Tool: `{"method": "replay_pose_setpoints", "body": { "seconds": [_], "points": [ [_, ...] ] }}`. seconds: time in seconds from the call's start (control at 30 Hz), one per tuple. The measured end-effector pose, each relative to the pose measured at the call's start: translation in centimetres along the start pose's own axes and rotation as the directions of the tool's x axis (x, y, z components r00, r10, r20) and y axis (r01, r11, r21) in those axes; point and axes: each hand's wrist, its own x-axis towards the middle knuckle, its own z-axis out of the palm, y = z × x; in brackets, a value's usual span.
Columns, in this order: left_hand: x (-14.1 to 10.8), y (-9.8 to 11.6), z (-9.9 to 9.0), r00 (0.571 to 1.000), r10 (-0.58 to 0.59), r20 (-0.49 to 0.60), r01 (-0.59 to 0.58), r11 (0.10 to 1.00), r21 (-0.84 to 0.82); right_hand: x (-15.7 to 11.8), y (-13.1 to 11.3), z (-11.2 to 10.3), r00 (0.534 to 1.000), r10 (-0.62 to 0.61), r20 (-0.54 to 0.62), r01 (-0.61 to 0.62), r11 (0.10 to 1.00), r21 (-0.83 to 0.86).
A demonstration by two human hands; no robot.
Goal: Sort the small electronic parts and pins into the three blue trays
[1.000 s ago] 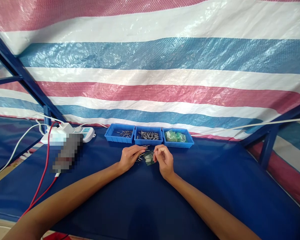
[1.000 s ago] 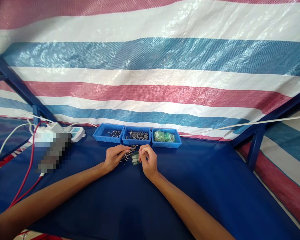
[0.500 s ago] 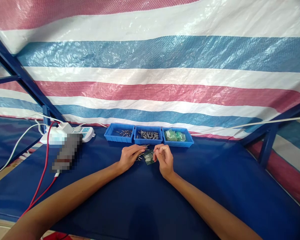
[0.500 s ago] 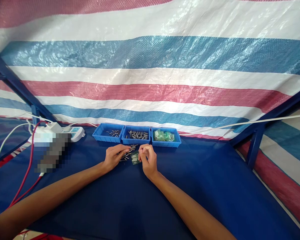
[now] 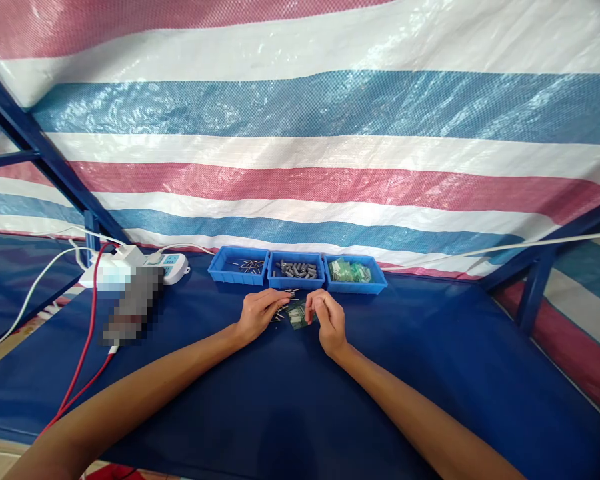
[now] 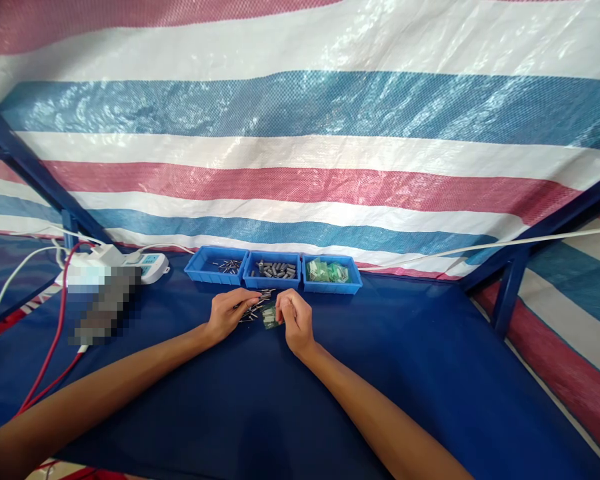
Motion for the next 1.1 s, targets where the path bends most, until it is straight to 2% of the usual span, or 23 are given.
{"method": "replay_pose_setpoints", "body": {
  "seconds": [0.7,0.8,0.97,1.1],
  "points": [
    [-0.07,-0.11,-0.02,1.0,0.005,0.012,-0.005,1.0,-0.003,0.13,-0.29,0.01,1.0,-0.007,0.024,0.007,1.0,0.007],
    [-0.19,-0.1,0.01,1.0,-0.025,-0.006,0.025,0.999,0.021,0.09,-0.14,-0.03,1.0,-0.007,0.023,0.007,1.0,0.009],
    [-0.59,-0.26,0.14,0.992,-0.12,-0.039,0.121,0.993,0.015,0.13,0.19,-0.1,0.998,0.024,0.057,-0.016,0.991,-0.134],
    [-0.84,-0.43,0.2,0.99,-0.137,-0.034,0.137,0.991,-0.002,0.33,0.33,0.05,0.991,-0.008,0.135,0.045,0.961,-0.272]
  ]
}}
